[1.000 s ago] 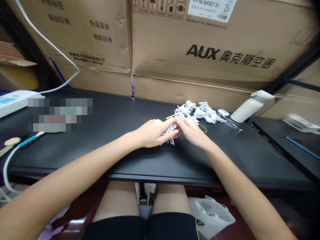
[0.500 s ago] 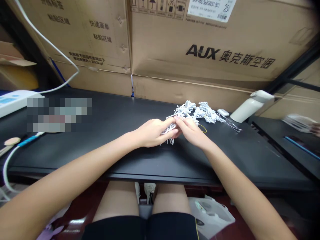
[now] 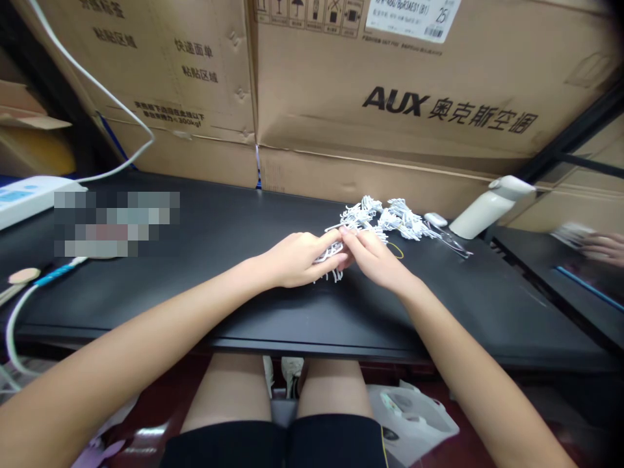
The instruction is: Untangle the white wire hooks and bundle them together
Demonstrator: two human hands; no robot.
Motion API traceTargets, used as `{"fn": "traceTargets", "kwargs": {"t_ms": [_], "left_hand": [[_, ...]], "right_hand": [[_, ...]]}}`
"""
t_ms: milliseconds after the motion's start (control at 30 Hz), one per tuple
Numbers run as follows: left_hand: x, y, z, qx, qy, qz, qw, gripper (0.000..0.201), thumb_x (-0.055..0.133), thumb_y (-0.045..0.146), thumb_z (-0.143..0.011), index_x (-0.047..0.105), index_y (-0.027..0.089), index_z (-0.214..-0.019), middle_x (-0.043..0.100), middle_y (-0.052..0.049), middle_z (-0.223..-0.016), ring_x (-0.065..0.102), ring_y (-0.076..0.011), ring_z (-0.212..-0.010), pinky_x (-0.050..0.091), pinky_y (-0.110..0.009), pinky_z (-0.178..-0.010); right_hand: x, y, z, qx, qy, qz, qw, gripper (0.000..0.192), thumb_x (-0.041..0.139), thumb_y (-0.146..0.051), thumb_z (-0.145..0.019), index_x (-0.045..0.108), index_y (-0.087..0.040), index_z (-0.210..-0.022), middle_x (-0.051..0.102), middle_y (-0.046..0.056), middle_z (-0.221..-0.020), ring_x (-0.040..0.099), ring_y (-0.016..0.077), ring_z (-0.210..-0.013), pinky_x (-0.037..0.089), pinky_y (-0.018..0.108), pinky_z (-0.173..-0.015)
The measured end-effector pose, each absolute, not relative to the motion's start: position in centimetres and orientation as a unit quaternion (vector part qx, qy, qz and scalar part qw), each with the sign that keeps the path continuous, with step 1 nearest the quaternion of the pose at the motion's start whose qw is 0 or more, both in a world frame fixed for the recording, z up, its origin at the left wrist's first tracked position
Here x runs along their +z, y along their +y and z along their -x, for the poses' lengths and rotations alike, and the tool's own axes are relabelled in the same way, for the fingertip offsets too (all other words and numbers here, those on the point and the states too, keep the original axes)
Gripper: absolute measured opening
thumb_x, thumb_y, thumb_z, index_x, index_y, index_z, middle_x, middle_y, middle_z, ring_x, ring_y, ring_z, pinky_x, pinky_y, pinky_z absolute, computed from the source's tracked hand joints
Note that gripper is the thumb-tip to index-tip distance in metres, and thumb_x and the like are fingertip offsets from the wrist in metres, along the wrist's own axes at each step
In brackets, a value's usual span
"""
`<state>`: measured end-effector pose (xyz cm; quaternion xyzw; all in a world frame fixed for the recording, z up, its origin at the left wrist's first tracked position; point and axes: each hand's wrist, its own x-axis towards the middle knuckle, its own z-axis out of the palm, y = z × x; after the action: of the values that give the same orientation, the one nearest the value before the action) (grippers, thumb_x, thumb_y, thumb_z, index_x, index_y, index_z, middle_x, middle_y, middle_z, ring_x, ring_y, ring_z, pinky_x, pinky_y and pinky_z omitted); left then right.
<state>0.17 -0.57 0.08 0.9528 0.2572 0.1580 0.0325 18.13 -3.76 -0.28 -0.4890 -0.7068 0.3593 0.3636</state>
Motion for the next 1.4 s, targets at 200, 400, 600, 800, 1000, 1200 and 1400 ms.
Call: {"fn": "traceTargets", "kwargs": {"t_ms": [200, 400, 600, 800, 1000, 1200, 1400], "left_hand": [[0.01, -0.57, -0.14, 0.154, 0.250, -0.956, 0.020, 0.047, 0.028, 0.046, -0.095, 0.040, 0.015, -0.129, 0.066, -0.004, -0.072, 0.063, -0.0205, -0.062, 0.039, -0.025, -0.057], [-0.04, -0.53, -0.23, 0.157, 0.248, -0.956, 0.013, 0.046, 0.029, 0.045, -0.095, 0.040, 0.015, -0.128, 0.066, -0.004, -0.069, 0.063, -0.0202, -0.060, 0.038, -0.025, -0.055], [-0.15, -0.42, -0.24, 0.157, 0.246, -0.956, 0.006, 0.045, 0.029, 0.045, -0.095, 0.041, 0.015, -0.127, 0.067, -0.005, -0.073, 0.063, -0.0209, -0.062, 0.039, -0.026, -0.057], [-0.10, -0.45, -0.27, 0.152, 0.249, -0.957, -0.003, 0.046, 0.029, 0.045, -0.095, 0.042, 0.014, -0.126, 0.067, -0.004, -0.071, 0.063, -0.0210, -0.062, 0.037, -0.025, -0.055], [-0.06, -0.54, -0.29, 0.151, 0.250, -0.957, -0.005, 0.046, 0.028, 0.046, -0.095, 0.043, 0.014, -0.125, 0.067, -0.005, -0.071, 0.064, -0.0213, -0.062, 0.037, -0.026, -0.055], [-0.21, -0.45, -0.28, 0.155, 0.248, -0.956, -0.010, 0.047, 0.029, 0.045, -0.095, 0.040, 0.014, -0.128, 0.068, -0.005, -0.072, 0.064, -0.0216, -0.062, 0.038, -0.026, -0.056], [-0.21, -0.41, -0.30, 0.156, 0.249, -0.956, -0.008, 0.046, 0.029, 0.046, -0.095, 0.042, 0.014, -0.126, 0.067, -0.005, -0.071, 0.063, -0.0203, -0.061, 0.036, -0.025, -0.055]], "right_hand": [[-0.21, -3.92, -18.22, 0.342, -0.717, 0.493, 0.354, 0.051, 0.035, -0.061, -0.089, 0.058, -0.019, -0.072, 0.063, 0.004, -0.061, 0.061, 0.0185, -0.059, 0.051, 0.032, -0.062], [-0.20, -3.86, -18.29, 0.333, -0.724, 0.494, 0.348, 0.050, 0.033, -0.059, -0.091, 0.056, -0.019, -0.071, 0.064, 0.004, -0.063, 0.062, 0.0183, -0.060, 0.050, 0.032, -0.062], [-0.34, -3.75, -18.39, 0.322, -0.731, 0.498, 0.338, 0.050, 0.031, -0.057, -0.092, 0.055, -0.019, -0.071, 0.063, 0.004, -0.062, 0.061, 0.0178, -0.058, 0.049, 0.032, -0.063], [-0.34, -3.75, -18.44, 0.304, -0.739, 0.499, 0.336, 0.050, 0.030, -0.055, -0.093, 0.056, -0.018, -0.072, 0.063, 0.004, -0.062, 0.060, 0.0169, -0.059, 0.048, 0.030, -0.064], [-0.26, -3.84, -18.38, 0.290, -0.742, 0.504, 0.335, 0.051, 0.031, -0.054, -0.093, 0.056, -0.018, -0.067, 0.063, 0.004, -0.061, 0.060, 0.0172, -0.058, 0.046, 0.031, -0.064], [-0.34, -3.81, -18.48, 0.273, -0.749, 0.505, 0.331, 0.052, 0.030, -0.054, -0.094, 0.055, -0.019, -0.065, 0.062, 0.003, -0.059, 0.059, 0.0170, -0.058, 0.046, 0.031, -0.065], [-0.26, -3.82, -18.43, 0.264, -0.753, 0.502, 0.332, 0.052, 0.029, -0.052, -0.095, 0.055, -0.018, -0.064, 0.062, 0.003, -0.058, 0.059, 0.0171, -0.058, 0.046, 0.032, -0.065]]}}
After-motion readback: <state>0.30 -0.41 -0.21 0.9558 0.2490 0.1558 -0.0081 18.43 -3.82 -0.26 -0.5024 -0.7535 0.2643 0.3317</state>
